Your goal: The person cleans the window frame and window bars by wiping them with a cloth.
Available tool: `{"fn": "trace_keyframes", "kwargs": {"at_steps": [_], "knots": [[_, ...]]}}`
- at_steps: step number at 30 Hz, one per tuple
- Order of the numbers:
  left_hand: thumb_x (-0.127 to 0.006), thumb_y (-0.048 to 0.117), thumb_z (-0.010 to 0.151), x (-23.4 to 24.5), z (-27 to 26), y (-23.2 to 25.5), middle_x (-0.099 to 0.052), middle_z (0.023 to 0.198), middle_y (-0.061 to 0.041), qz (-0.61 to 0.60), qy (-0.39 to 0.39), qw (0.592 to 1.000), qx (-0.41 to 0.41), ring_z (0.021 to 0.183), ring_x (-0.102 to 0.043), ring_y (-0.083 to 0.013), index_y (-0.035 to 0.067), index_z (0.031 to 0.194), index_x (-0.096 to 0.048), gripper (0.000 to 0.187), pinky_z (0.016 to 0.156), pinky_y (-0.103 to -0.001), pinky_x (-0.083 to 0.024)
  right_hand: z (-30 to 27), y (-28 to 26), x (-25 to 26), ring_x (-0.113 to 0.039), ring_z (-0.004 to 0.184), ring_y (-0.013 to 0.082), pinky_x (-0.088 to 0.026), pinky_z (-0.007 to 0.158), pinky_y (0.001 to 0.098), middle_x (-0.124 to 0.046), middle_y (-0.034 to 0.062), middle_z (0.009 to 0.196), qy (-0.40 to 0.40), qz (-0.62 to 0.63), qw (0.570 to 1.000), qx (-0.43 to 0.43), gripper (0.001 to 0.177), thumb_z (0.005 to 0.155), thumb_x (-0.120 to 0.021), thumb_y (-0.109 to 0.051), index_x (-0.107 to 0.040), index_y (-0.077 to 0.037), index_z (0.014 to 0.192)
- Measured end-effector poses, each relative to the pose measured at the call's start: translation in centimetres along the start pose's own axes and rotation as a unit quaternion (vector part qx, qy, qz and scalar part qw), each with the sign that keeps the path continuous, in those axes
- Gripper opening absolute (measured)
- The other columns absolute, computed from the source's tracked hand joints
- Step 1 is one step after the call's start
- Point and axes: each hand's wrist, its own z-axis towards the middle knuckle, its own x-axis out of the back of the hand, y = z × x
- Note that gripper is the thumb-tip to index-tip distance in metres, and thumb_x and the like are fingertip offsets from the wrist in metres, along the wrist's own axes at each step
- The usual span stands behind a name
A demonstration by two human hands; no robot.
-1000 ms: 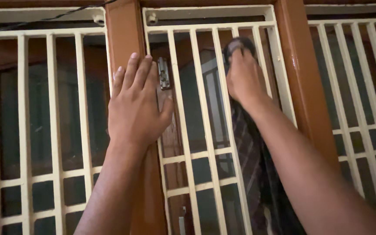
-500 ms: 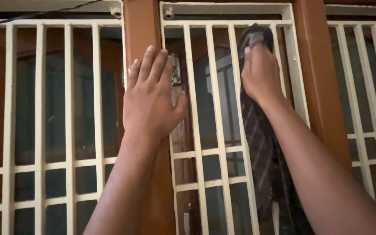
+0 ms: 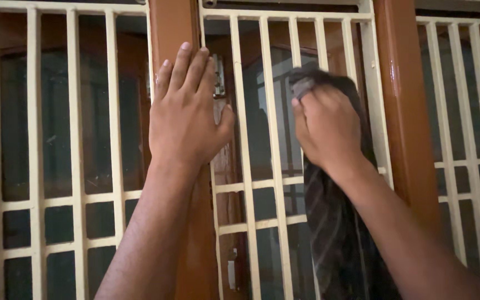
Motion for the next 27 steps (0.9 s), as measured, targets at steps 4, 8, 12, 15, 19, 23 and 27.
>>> {"fn": "trace_keyframes", "kwargs": {"at_steps": [4,8,12,15,19,23,27], "knots": [[-0.056,0.035,0.089,0.0,0.0,0.0,-0.043,0.161,-0.015,-0.002,-0.010,1.000,0.004,0.155,-0.025,-0.0295,-0.001,0.151,-0.047,0.073,0.127,-0.047,-0.017,-1.1,-0.7,1.9,-0.066,0.083,0.0396,-0.050,0.081,0.0518,-0.068,0.0202,0.084,-0.047,0.010,0.999,-0.021,0.026,0.102,-0.054,-0.016,-0.067,0.000,0.086],[-0.056,0.035,0.089,0.0,0.0,0.0,-0.043,0.160,-0.015,0.008,-0.005,1.000,0.008,0.155,-0.025,-0.0291,-0.001,0.151,-0.048,0.072,0.127,-0.047,-0.017,-1.8,-0.7,2.2,-0.064,0.076,0.0374,-0.050,0.073,0.0498,-0.065,0.0203,0.079,-0.008,0.127,0.988,-0.082,0.023,0.090,-0.046,-0.011,-0.063,0.000,0.079],[-0.056,0.036,0.088,-0.1,0.2,0.0,-0.044,0.159,-0.016,0.022,0.000,1.000,-0.001,0.153,-0.026,-0.0292,-0.002,0.151,-0.048,0.073,0.126,-0.047,-0.017,-1.8,-1.9,-0.3,-0.068,0.074,0.0379,-0.053,0.073,0.0518,-0.066,0.0255,0.088,-0.135,0.142,0.951,-0.240,0.023,0.094,-0.048,-0.013,-0.061,0.005,0.088],[-0.055,0.032,0.091,0.0,-0.2,0.1,-0.044,0.160,-0.015,0.006,0.007,1.000,0.000,0.155,-0.027,-0.0303,0.000,0.152,-0.049,0.069,0.127,-0.048,-0.018,-1.4,-2.3,-1.9,-0.063,0.089,0.0484,-0.052,0.081,0.0567,-0.061,0.0340,0.111,-0.014,0.158,0.982,-0.099,0.025,0.095,-0.047,-0.003,-0.065,0.010,0.105],[-0.056,0.034,0.091,-0.1,-0.1,0.0,-0.045,0.160,-0.016,-0.004,0.010,1.000,-0.005,0.155,-0.027,-0.0309,-0.002,0.151,-0.049,0.070,0.128,-0.048,-0.018,-0.9,-1.9,-3.4,-0.063,0.088,0.0497,-0.053,0.080,0.0566,-0.058,0.0340,0.108,-0.033,0.078,0.986,-0.140,0.015,0.094,-0.054,0.002,-0.065,0.012,0.096],[-0.052,0.030,0.091,-0.4,0.0,0.3,-0.042,0.161,-0.017,0.033,-0.006,0.999,0.005,0.155,-0.025,-0.0300,-0.001,0.153,-0.046,0.069,0.127,-0.048,-0.017,0.1,-0.5,-5.0,-0.065,0.090,0.0477,-0.055,0.082,0.0555,-0.059,0.0320,0.109,-0.024,0.058,0.989,-0.133,0.012,0.095,-0.055,0.006,-0.066,0.011,0.098],[-0.046,0.025,0.093,-1.7,0.9,0.8,-0.037,0.162,-0.012,0.103,-0.004,0.995,0.000,0.153,-0.020,-0.0271,0.010,0.158,-0.038,0.067,0.126,-0.049,-0.014,3.0,2.2,-7.7,-0.067,0.091,0.0402,-0.063,0.071,0.0433,-0.055,0.0296,0.125,-0.010,0.184,0.969,-0.163,0.027,0.090,-0.048,0.006,-0.061,0.008,0.113]]}}
